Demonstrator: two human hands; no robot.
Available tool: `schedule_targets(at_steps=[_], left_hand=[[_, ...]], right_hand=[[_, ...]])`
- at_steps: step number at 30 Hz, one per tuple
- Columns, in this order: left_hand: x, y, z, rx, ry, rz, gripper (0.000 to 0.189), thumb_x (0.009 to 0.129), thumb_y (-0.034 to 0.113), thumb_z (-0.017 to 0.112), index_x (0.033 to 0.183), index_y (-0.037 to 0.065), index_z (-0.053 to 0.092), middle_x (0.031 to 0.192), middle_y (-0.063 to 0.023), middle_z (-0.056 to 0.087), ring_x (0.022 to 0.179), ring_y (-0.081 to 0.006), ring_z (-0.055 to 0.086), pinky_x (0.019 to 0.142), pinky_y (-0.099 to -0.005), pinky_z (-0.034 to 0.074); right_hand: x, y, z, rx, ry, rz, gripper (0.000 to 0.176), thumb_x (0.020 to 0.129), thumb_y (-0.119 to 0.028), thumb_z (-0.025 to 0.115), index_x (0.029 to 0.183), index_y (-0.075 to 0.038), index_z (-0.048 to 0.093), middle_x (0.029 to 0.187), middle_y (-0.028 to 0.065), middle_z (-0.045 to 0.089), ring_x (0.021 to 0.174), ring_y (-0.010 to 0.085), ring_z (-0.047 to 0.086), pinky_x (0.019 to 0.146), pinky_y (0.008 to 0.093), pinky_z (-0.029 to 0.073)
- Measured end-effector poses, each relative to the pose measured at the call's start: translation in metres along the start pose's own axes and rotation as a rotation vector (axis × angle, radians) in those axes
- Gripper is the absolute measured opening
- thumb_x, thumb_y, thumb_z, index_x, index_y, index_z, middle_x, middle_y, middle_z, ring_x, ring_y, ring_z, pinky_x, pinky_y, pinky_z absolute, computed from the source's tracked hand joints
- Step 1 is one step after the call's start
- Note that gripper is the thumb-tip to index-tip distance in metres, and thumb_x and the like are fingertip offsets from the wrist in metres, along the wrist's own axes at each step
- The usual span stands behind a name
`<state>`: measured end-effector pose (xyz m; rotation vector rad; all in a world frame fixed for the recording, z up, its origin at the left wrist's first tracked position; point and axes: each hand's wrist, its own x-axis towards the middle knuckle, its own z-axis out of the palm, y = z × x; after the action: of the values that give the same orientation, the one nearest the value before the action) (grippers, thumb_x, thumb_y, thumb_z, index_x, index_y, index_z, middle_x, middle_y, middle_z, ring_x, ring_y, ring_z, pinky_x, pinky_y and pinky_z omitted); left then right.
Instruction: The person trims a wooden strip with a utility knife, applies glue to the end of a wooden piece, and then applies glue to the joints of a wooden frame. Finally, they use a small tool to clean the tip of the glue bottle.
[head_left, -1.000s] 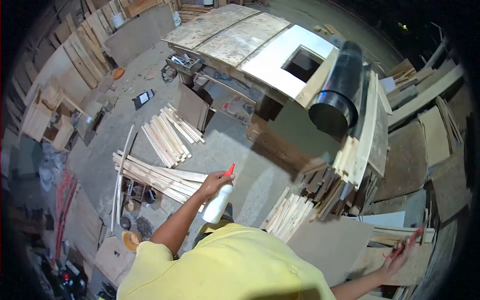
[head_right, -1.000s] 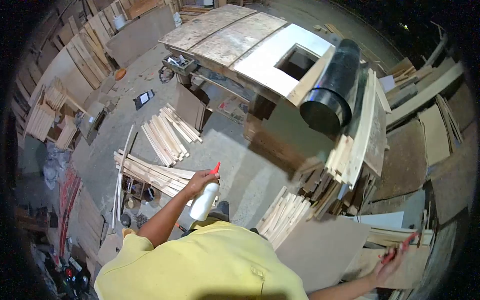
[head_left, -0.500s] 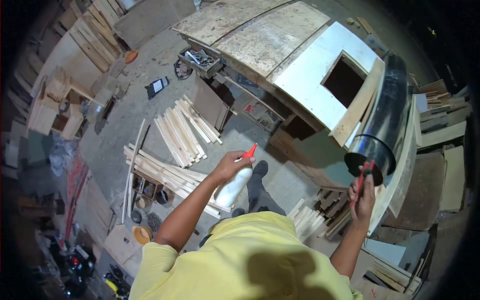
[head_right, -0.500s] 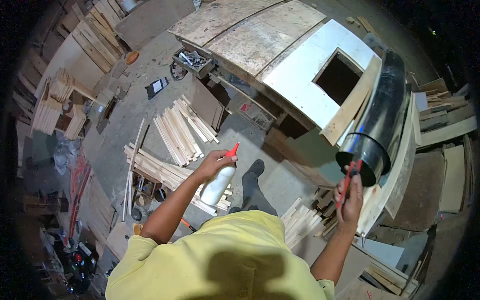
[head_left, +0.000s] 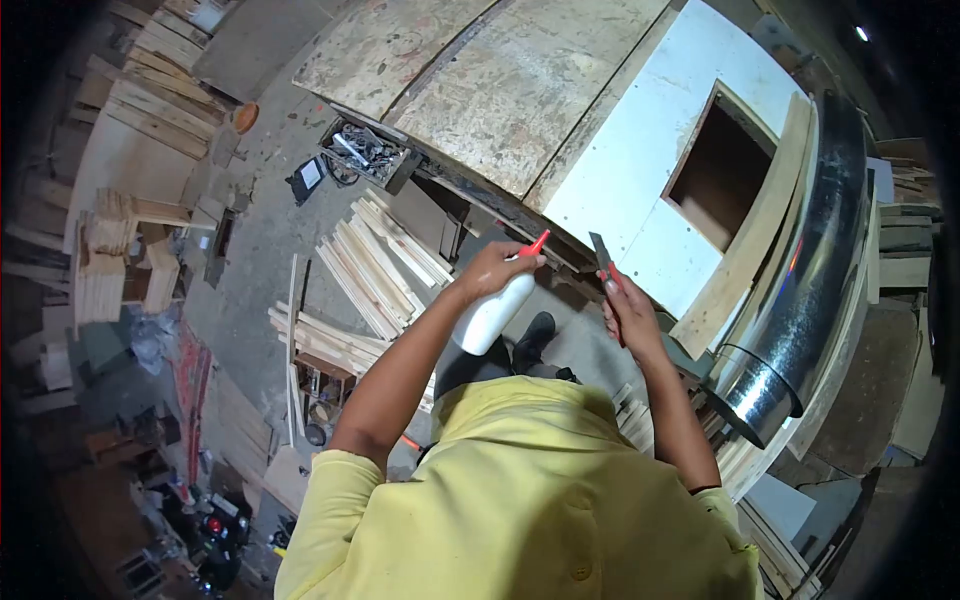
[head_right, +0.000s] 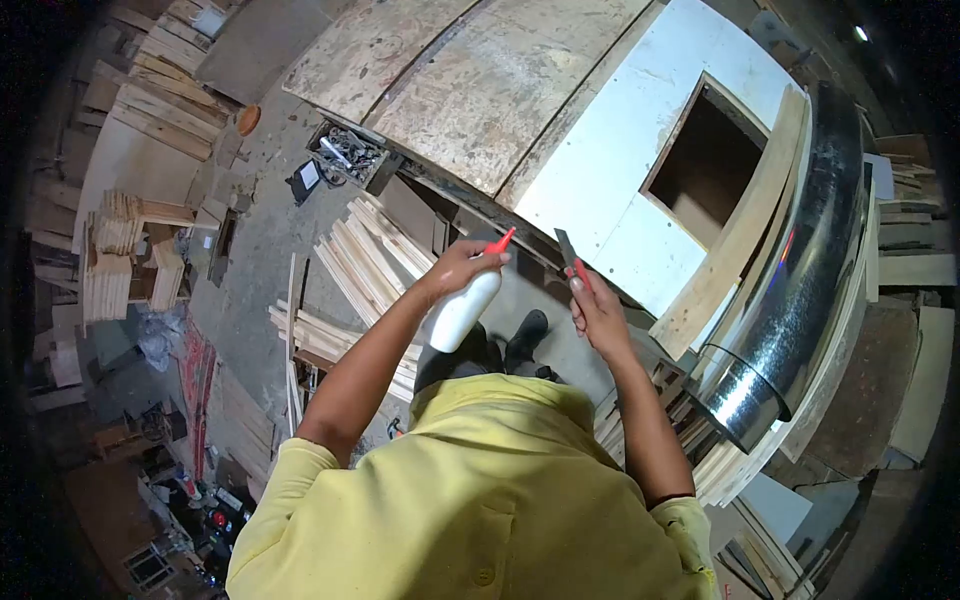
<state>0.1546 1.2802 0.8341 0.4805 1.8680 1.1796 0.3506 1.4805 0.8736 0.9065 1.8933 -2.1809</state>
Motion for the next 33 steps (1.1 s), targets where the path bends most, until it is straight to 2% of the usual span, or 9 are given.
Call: schedule_targets(at_steps=[4,6,10,12,15,16,19,26,33], left_hand=[[0.044,0.001,-0.011,0.022,-0.048,-0.005,0.047,0.083,0.049,0.072,0.096,0.003,0.073,0.082,-0.0061,0.068,0.073,-0.0142,0.061,0.068,-0.0298,0.048],[0.061,0.0,-0.018,0.05,-0.149,-0.118,0.047,0.082,0.05,0.072,0.095,0.004,0.073,0.081,-0.0054,0.068,0.073,-0.0139,0.061,0.068,-0.0299,0.048],[0.069,0.005,-0.03,0.11,-0.205,-0.132,0.048,0.082,0.05,0.072,0.094,0.004,0.073,0.08,-0.0052,0.068,0.072,-0.0137,0.06,0.068,-0.03,0.048],[0.08,0.003,-0.038,0.125,-0.337,-0.142,0.053,0.08,0.052,0.073,0.105,0.005,0.074,0.089,-0.0098,0.07,0.084,-0.016,0.061,0.078,-0.0316,0.049],[0.08,0.013,-0.045,0.084,-0.386,-0.18,0.055,0.08,0.053,0.073,0.106,0.005,0.073,0.092,-0.0096,0.07,0.084,-0.0162,0.061,0.08,-0.0318,0.049],[0.081,0.009,-0.045,0.081,-0.394,-0.19,0.055,0.08,0.053,0.073,0.106,0.005,0.073,0.092,-0.0096,0.07,0.084,-0.0162,0.061,0.08,-0.0318,0.049],[0.087,0.009,-0.046,0.001,-0.394,-0.123,0.043,0.081,0.049,0.075,0.09,0.007,0.074,0.077,-0.0026,0.066,0.07,-0.0116,0.059,0.066,-0.0283,0.048],[0.094,0.001,-0.048,-0.032,-0.465,-0.158,0.037,0.083,0.046,0.074,0.082,0.008,0.071,0.072,0.001,0.063,0.066,-0.0091,0.056,0.062,-0.0272,0.045],[0.094,0.003,-0.047,-0.023,-0.457,-0.186,0.037,0.083,0.045,0.074,0.082,0.008,0.07,0.072,0.0008,0.063,0.065,-0.0098,0.056,0.062,-0.0275,0.045]], right_hand=[[0.041,0.006,0.016,-0.003,0.004,-0.028,0.031,0.103,-0.028,0.048,0.122,-0.003,0.053,0.07,-0.0004,0.05,0.053,0.0073,0.045,0.048,0.0232,0.04],[0.055,0.011,0.022,0.011,0.049,-0.03,0.028,0.103,-0.025,0.046,0.117,-0.001,0.054,0.07,0.0009,0.05,0.053,0.0078,0.045,0.048,0.0241,0.04],[0.078,0.019,0.031,-0.182,0.127,-0.018,0.029,0.101,-0.032,0.049,0.101,-0.003,0.055,0.069,0.0016,0.051,0.053,0.0101,0.045,0.05,0.0285,0.039],[0.084,0.025,0.036,-0.245,0.154,0.019,0.03,0.1,-0.033,0.049,0.102,-0.003,0.055,0.07,0.004,0.052,0.057,0.0135,0.049,0.054,0.03,0.041],[0.092,0.021,0.047,-0.383,0.19,0.067,0.032,0.1,-0.034,0.051,0.103,-0.003,0.055,0.07,0.0089,0.055,0.065,0.0203,0.057,0.061,0.0328,0.044],[0.091,0.018,0.052,-0.435,0.229,-0.053,0.03,0.1,-0.033,0.052,0.104,-0.004,0.055,0.072,0.0119,0.058,0.067,0.0242,0.059,0.063,0.0347,0.046],[0.094,0.017,0.06,-0.521,0.293,-0.239,0.027,0.099,-0.03,0.056,0.108,-0.005,0.055,0.076,0.0165,0.062,0.071,0.0315,0.064,0.065,0.0385,0.048],[0.096,0.019,0.061,-0.603,0.281,-0.347,0.021,0.097,-0.022,0.058,0.108,-0.004,0.051,0.084,0.0236,0.065,0.08,0.0456,0.064,0.065,0.0475,0.05],[0.095,0.012,0.061,-0.599,0.261,-0.378,0.022,0.097,-0.021,0.058,0.104,-0.003,0.048,0.085,0.0255,0.065,0.081,0.0476,0.063,0.063,0.0506,0.049]])
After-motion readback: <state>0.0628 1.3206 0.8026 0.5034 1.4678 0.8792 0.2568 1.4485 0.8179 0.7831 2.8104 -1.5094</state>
